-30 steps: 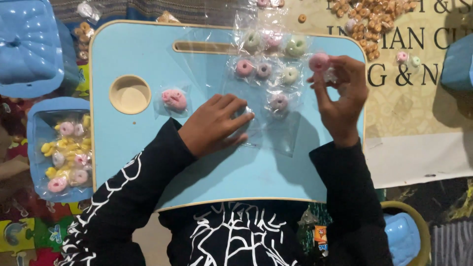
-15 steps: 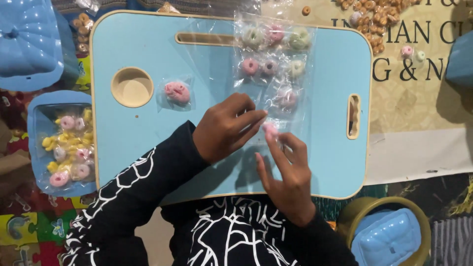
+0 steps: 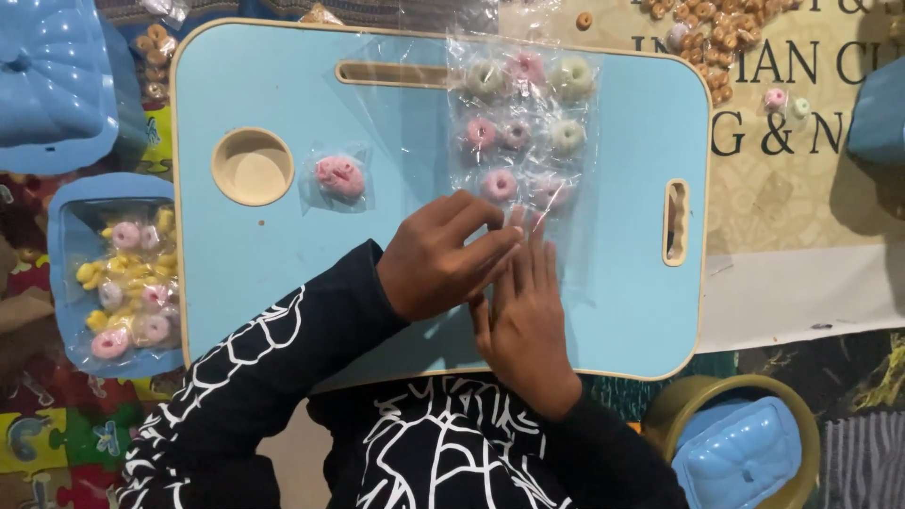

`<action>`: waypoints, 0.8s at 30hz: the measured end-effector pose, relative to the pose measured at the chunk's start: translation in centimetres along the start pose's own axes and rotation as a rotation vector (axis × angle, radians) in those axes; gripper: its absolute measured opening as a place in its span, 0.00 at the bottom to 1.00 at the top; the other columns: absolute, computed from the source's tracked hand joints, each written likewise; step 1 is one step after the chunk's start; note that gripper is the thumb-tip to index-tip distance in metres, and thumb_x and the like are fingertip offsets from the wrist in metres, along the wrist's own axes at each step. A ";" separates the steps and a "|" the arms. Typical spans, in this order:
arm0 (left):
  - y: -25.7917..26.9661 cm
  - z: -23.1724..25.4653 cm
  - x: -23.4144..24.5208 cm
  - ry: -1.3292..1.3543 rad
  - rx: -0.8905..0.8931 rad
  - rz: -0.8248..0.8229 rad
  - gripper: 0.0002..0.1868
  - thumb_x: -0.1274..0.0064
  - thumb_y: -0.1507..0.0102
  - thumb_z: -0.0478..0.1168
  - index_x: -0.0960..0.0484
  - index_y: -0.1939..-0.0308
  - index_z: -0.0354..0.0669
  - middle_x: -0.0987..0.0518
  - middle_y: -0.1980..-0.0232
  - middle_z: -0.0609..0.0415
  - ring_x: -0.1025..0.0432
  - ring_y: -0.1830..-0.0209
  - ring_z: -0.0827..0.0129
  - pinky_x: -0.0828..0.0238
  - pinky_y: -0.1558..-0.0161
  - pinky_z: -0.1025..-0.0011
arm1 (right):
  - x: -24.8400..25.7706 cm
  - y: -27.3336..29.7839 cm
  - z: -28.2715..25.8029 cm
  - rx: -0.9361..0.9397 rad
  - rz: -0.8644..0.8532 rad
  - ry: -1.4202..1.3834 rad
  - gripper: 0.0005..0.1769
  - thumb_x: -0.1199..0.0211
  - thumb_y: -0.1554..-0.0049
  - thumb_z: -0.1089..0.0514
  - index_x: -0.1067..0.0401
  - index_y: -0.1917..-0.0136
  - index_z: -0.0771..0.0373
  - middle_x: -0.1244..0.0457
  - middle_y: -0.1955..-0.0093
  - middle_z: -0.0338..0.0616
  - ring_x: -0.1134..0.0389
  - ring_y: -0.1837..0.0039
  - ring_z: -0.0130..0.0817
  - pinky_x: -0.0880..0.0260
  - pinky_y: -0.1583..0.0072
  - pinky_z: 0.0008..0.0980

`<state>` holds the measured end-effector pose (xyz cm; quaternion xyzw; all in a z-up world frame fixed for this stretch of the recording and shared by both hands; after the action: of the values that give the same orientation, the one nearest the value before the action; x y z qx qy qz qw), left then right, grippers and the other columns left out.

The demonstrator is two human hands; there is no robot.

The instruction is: A person is sitting on the floor packaging small colorful donut-shaped items and yellow items into small plastic bags on a portable table.

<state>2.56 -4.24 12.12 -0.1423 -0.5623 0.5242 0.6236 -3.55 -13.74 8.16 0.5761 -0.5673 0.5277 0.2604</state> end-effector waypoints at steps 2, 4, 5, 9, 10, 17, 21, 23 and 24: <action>0.4 0.1 -0.4 0.005 -0.006 -0.001 0.04 0.39 0.37 0.36 0.15 0.58 0.44 0.28 0.65 0.56 0.32 0.71 0.67 0.28 0.69 0.71 | -0.1 -0.7 0.4 0.057 -0.006 0.005 0.32 0.47 0.36 0.54 0.41 0.25 0.77 0.50 0.20 0.69 0.52 0.19 0.70 0.55 0.22 0.63; 0.7 0.2 -0.9 0.052 -0.051 -0.055 0.15 0.52 0.30 0.49 0.16 0.56 0.44 0.27 0.62 0.54 0.31 0.66 0.59 0.32 0.65 0.65 | 0.2 -2.0 0.3 0.122 0.049 0.047 0.31 0.53 0.32 0.51 0.40 0.23 0.74 0.51 0.18 0.63 0.51 0.18 0.64 0.54 0.22 0.63; 0.8 -0.1 -0.6 0.045 -0.060 -0.052 0.15 0.52 0.30 0.49 0.16 0.56 0.44 0.27 0.62 0.54 0.31 0.66 0.59 0.32 0.65 0.65 | -0.1 -2.1 0.7 0.127 0.059 0.048 0.31 0.53 0.32 0.51 0.40 0.23 0.74 0.51 0.18 0.63 0.51 0.18 0.64 0.54 0.22 0.63; 1.4 -2.6 -1.4 0.079 0.010 -0.222 0.35 0.49 0.33 0.64 0.25 0.34 0.41 0.27 0.36 0.42 0.32 0.35 0.47 0.38 0.37 0.51 | -1.9 -1.9 2.3 0.104 -0.047 0.085 0.35 0.51 0.33 0.49 0.48 0.19 0.67 0.56 0.15 0.59 0.60 0.16 0.62 0.68 0.21 0.67; 1.8 -3.7 -2.1 0.010 0.067 -0.308 0.41 0.51 0.33 0.67 0.32 0.26 0.42 0.31 0.26 0.41 0.38 0.25 0.46 0.45 0.29 0.46 | -2.6 -1.7 2.9 0.065 -0.114 0.046 0.37 0.52 0.32 0.46 0.54 0.16 0.62 0.61 0.13 0.56 0.65 0.15 0.63 0.72 0.21 0.71; 4.5 -6.1 -3.8 -0.232 0.136 -0.387 0.35 0.66 0.26 0.60 0.35 0.24 0.41 0.36 0.22 0.40 0.43 0.20 0.47 0.54 0.26 0.39 | -1.8 -2.2 2.5 0.047 -0.024 0.160 0.40 0.50 0.32 0.43 0.53 0.16 0.64 0.59 0.13 0.53 0.64 0.14 0.62 0.74 0.25 0.79; 4.5 -6.0 -4.0 -0.218 0.153 -0.433 0.33 0.67 0.25 0.58 0.36 0.23 0.41 0.37 0.22 0.39 0.44 0.20 0.45 0.56 0.26 0.38 | -2.1 -2.1 3.2 0.016 0.009 0.178 0.41 0.50 0.33 0.39 0.52 0.16 0.61 0.58 0.14 0.58 0.64 0.15 0.63 0.72 0.25 0.80; 4.6 -6.1 -4.1 -0.205 0.164 -0.454 0.33 0.67 0.25 0.58 0.36 0.23 0.40 0.37 0.22 0.37 0.45 0.20 0.44 0.58 0.26 0.37 | -2.4 -2.0 3.5 -0.006 -0.018 0.167 0.41 0.50 0.33 0.39 0.53 0.16 0.59 0.58 0.14 0.58 0.65 0.15 0.65 0.73 0.26 0.81; 4.7 -6.1 -4.1 -0.201 0.169 -0.467 0.33 0.67 0.25 0.58 0.36 0.23 0.40 0.38 0.22 0.37 0.46 0.20 0.44 0.59 0.26 0.37 | -2.4 -2.0 3.5 -0.016 -0.020 0.170 0.39 0.51 0.33 0.38 0.51 0.16 0.57 0.58 0.14 0.58 0.67 0.15 0.66 0.72 0.27 0.81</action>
<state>6.21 -3.16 4.23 0.0966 -0.5930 0.4227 0.6785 -0.13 -15.51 5.48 0.5329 -0.5414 0.5676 0.3174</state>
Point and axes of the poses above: each hand's wrist, its own y-axis away from the middle knuckle, its own x-axis out of the back of the hand, z = x × y, the point moved 7 cm from there along -y, towards the middle knuckle
